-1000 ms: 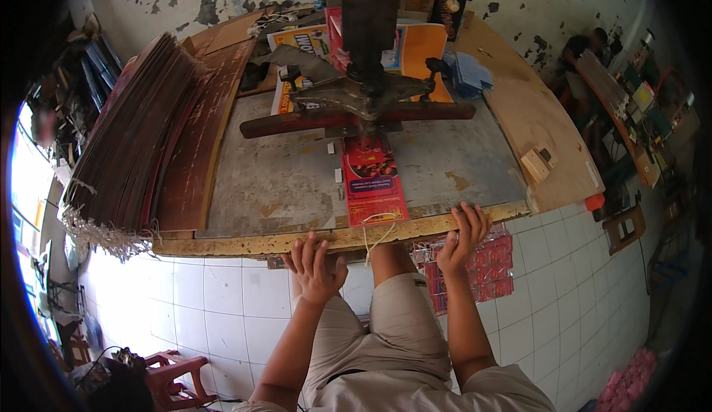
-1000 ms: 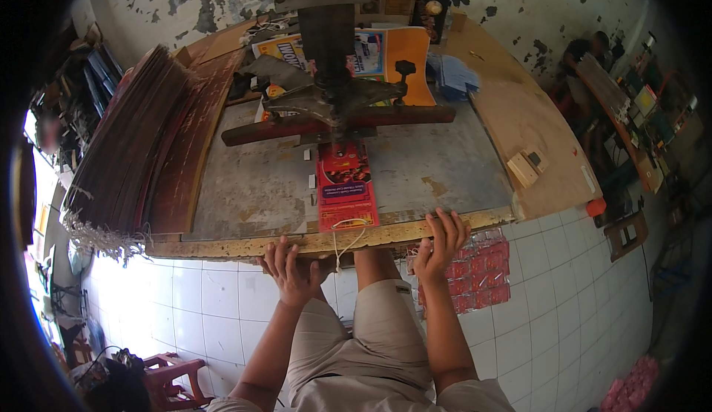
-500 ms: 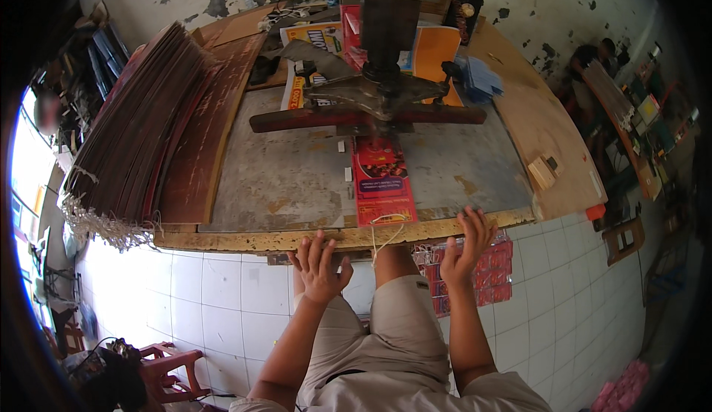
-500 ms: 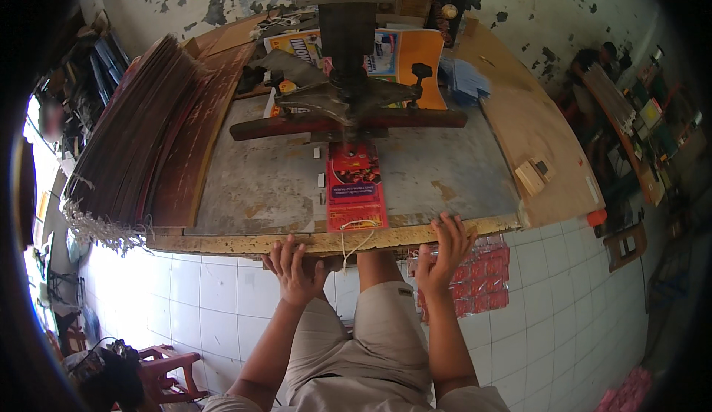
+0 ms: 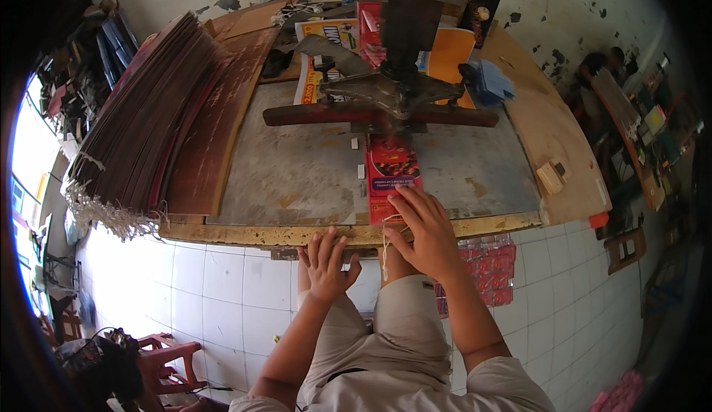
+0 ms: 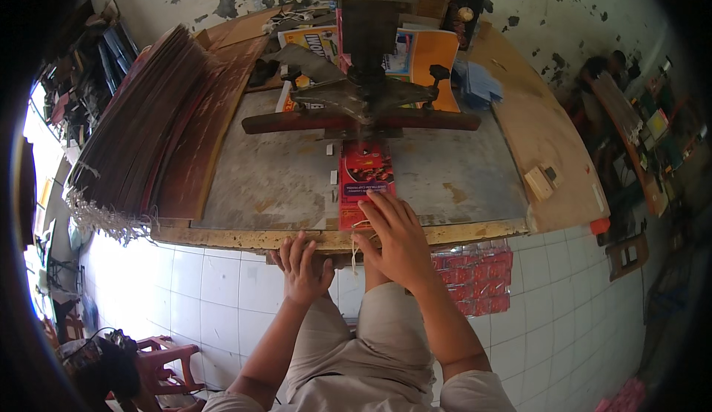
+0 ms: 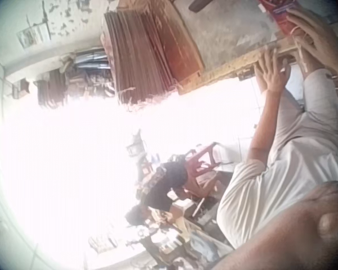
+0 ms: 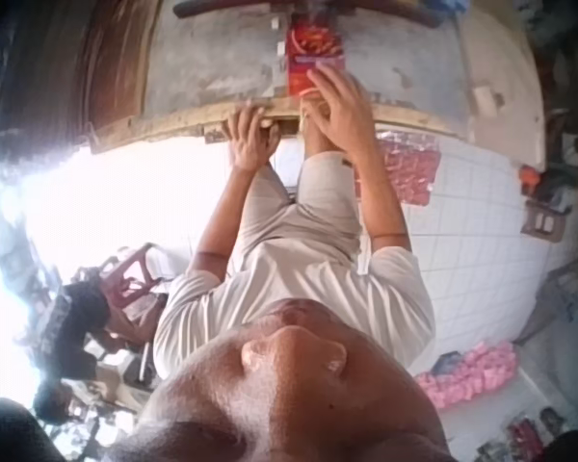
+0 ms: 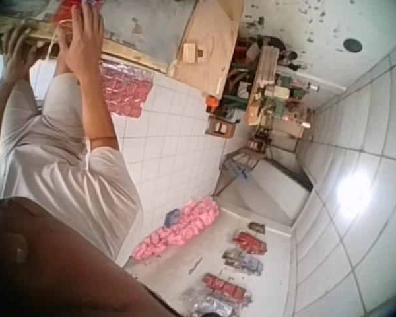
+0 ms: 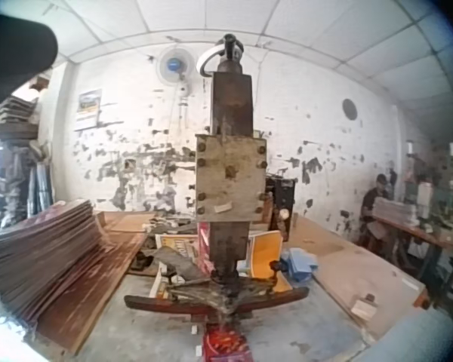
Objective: The person places a paper packet onto a stamping machine and presses a wooden block onto it. The person repeats this for multiple packets, handling them one at a time and moving them across the workspace.
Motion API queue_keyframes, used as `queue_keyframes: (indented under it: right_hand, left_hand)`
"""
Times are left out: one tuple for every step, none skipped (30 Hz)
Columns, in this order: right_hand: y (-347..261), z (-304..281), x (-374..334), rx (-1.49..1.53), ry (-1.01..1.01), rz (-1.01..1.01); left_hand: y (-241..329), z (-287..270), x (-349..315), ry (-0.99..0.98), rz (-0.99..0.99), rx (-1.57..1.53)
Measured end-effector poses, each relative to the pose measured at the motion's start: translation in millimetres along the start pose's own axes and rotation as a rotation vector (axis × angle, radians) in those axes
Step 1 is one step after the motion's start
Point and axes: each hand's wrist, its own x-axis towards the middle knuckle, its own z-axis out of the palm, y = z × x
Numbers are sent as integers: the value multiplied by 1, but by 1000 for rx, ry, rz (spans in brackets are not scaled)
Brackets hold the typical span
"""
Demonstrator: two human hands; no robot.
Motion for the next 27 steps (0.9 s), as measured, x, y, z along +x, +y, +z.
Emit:
queue_keyframes:
  right_hand:
    - [2, 1, 1, -6, -19, -6]
    - [2, 2, 2, -24, -31, -11]
    - [1, 1, 5, -43, -40, -21]
    - [1, 1, 7, -63, -48, -29]
    - [2, 3, 7, -71, -57, -40]
    - [3, 4, 8, -83, -65, -51]
    - [4, 5, 8, -94, -72, -62]
    - [4, 5, 8, -91, -77, -64]
    - [5, 6, 8, -92, -84, -66]
    - [5, 6, 8, -92, -91, -68]
    - [6, 5, 9, -93, -86, -73]
    - [8, 6, 7, -92, -86, -75]
    - [9, 6, 6, -91, -87, -77]
    - [10, 5, 7, -87, -88, -79]
    - [9, 5, 7, -76, -86, -80]
    - [8, 5, 8, -66, -84, -81]
    - [7, 6, 7, -61, -90, -76]
    - [6, 5, 7, -60, -94, -70]
    - [6, 4, 8, -60, -98, -65]
    - [6, 4, 8, -63, -94, -75]
    - [7, 4, 8, -64, -94, -83]
    - [8, 4, 8, -65, -93, -92]
    - [11, 3, 8, -59, -101, -94]
    - [14, 3, 8, -49, -110, -95]
    - [17, 1, 8, -39, -118, -95]
    - [22, -5, 8, -57, -130, -94]
    - [29, -15, 4, -76, -143, -85]
  left_hand:
    - [1, 0, 1, -6, -7, -11]
    - [2, -1, 1, -13, -13, -22]
    - [2, -1, 3, -13, -18, -32]
    - [2, -2, 3, -9, -20, -29]
    - [1, -2, 3, -5, -21, -26]
    - [1, -1, 3, 2, -22, -26]
    - [0, 1, 2, 7, -19, -24]
    - [-1, 2, 1, 12, -16, -21]
    - [-1, 3, 2, 18, -16, -22]
    - [-1, 4, 3, 22, -14, -21]
    - [0, 5, 3, 25, -12, -20]
    - [2, 3, 4, 23, -13, -19]
    - [4, 3, 6, 19, -14, -19]
    - [5, 3, 8, 16, -15, -19]
    - [4, 0, 10, 10, -12, -13]
    - [5, -1, 8, 5, -25, -24]
    - [6, -1, 7, 0, -38, -35]
    - [7, -1, 8, -2, -48, -49]
    - [7, -1, 8, 2, -44, -48]
    - [6, -1, 9, 6, -40, -47]
    - [6, -2, 9, 6, -37, -45]
    - [5, -1, 9, 6, -38, -51]
    - [5, -1, 9, 5, -39, -58]
    - [4, -2, 9, 0, -39, -62]
    - [4, -3, 9, 4, -40, -63]
    - [4, -2, 9, 7, -40, -64]
    - [5, -2, 10, 5, -39, -71]
